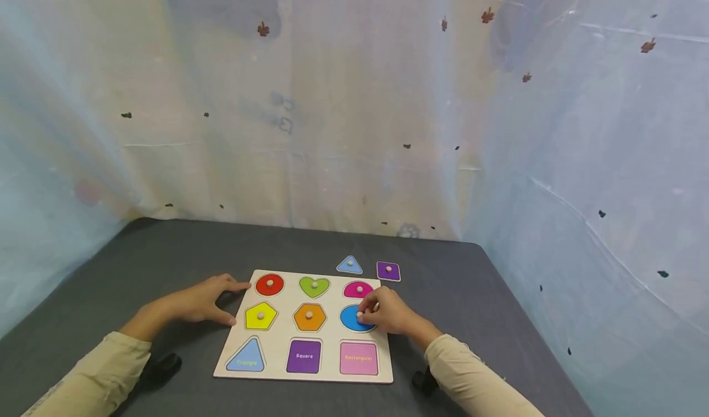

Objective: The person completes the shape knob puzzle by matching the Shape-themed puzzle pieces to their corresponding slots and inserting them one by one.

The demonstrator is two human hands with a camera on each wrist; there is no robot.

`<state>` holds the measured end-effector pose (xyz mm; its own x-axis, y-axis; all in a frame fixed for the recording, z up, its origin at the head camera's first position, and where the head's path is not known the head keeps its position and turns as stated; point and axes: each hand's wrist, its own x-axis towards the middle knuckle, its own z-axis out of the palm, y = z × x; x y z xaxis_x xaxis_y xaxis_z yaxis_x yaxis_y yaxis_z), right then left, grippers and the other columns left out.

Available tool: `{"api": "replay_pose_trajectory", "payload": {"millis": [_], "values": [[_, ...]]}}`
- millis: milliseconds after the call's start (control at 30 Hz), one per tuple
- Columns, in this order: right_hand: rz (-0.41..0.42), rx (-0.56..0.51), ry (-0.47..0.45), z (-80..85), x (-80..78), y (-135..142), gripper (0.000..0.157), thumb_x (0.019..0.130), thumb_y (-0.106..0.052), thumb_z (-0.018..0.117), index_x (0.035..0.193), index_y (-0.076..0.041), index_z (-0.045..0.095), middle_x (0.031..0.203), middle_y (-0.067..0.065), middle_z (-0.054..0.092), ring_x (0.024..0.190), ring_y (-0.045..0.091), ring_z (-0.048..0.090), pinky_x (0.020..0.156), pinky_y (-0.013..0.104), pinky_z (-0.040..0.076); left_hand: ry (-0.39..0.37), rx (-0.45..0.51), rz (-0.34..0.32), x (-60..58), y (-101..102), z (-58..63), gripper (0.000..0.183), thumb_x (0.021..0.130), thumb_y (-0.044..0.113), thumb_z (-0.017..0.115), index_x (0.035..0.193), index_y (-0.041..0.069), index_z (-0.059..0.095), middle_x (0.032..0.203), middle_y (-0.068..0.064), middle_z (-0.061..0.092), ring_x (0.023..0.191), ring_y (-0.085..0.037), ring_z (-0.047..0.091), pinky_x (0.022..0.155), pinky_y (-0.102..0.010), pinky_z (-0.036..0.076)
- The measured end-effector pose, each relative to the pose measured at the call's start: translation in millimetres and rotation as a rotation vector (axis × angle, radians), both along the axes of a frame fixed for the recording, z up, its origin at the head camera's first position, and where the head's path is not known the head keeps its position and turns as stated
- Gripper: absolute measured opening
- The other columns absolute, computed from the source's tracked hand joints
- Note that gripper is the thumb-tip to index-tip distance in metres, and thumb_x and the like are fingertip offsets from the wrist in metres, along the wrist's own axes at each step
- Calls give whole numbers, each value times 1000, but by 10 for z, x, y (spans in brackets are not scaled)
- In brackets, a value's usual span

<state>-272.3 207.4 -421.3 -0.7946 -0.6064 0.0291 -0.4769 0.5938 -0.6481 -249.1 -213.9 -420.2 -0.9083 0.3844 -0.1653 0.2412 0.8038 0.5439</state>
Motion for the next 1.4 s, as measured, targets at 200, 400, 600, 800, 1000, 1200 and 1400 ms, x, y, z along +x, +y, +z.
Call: {"api": "replay_pose_trajectory", "payload": {"millis": [200, 400, 600, 800, 1000, 1200, 1400], "values": [[9, -7, -35, 15, -27, 39, 15, 92, -14, 74, 97, 0, 76, 77, 6, 65, 64, 7, 52, 60, 19, 47, 4, -9, -3, -9, 0, 19, 86, 75, 30, 90, 149, 8, 51, 131, -14, 53, 120, -33, 47, 108, -58, 41], [4, -25, -28, 62, -74, 79, 23, 94, -17, 71, 105, 3, 75, 88, 11, 73, 66, 9, 54, 60, 22, 50, -1, -8, -12, -5, -4, 27, 86, 76, 30, 89, 149, 7, 51, 130, -14, 53, 119, -33, 47, 107, -59, 41], [-25, -21, -21, 171, -119, 54, 25, 96, -18, 68, 106, 3, 75, 91, 12, 73, 66, 10, 55, 61, 22, 51, -2, -19, -3, -11, 0, 10, 86, 76, 32, 89, 149, 9, 51, 130, -13, 53, 121, -32, 48, 107, -59, 41], [-51, -40, -24, 269, -198, -29, 26, 98, -17, 66, 109, 5, 74, 91, 13, 71, 70, 22, 60, 62, 26, 52, 0, -19, -4, -1, 1, 7, 86, 76, 32, 90, 149, 9, 51, 130, -14, 53, 121, -33, 48, 107, -59, 41], [-96, -61, -14, 311, -333, -152, 25, 98, -17, 65, 111, 4, 74, 94, 17, 71, 74, 20, 57, 63, 23, 50, 5, -13, -9, 4, -8, 10, 85, 76, 31, 90, 148, 9, 52, 130, -13, 54, 120, -33, 48, 106, -60, 41], [-170, -82, -51, 306, -527, -305, 25, 99, -15, 65, 111, 5, 73, 96, 20, 73, 76, 34, 64, 74, 39, 59, 6, -13, 3, -5, -18, -9, 86, 75, 31, 90, 149, 9, 52, 131, -14, 53, 122, -34, 48, 107, -60, 41], [-300, -44, -95, 289, -724, -421, 28, 97, -15, 68, 116, 5, 71, 107, 18, 73, 74, 15, 62, 72, 31, 58, 21, -10, -17, -6, -2, 6, 85, 76, 32, 89, 148, 8, 52, 130, -14, 54, 120, -33, 48, 106, -59, 41]]}}
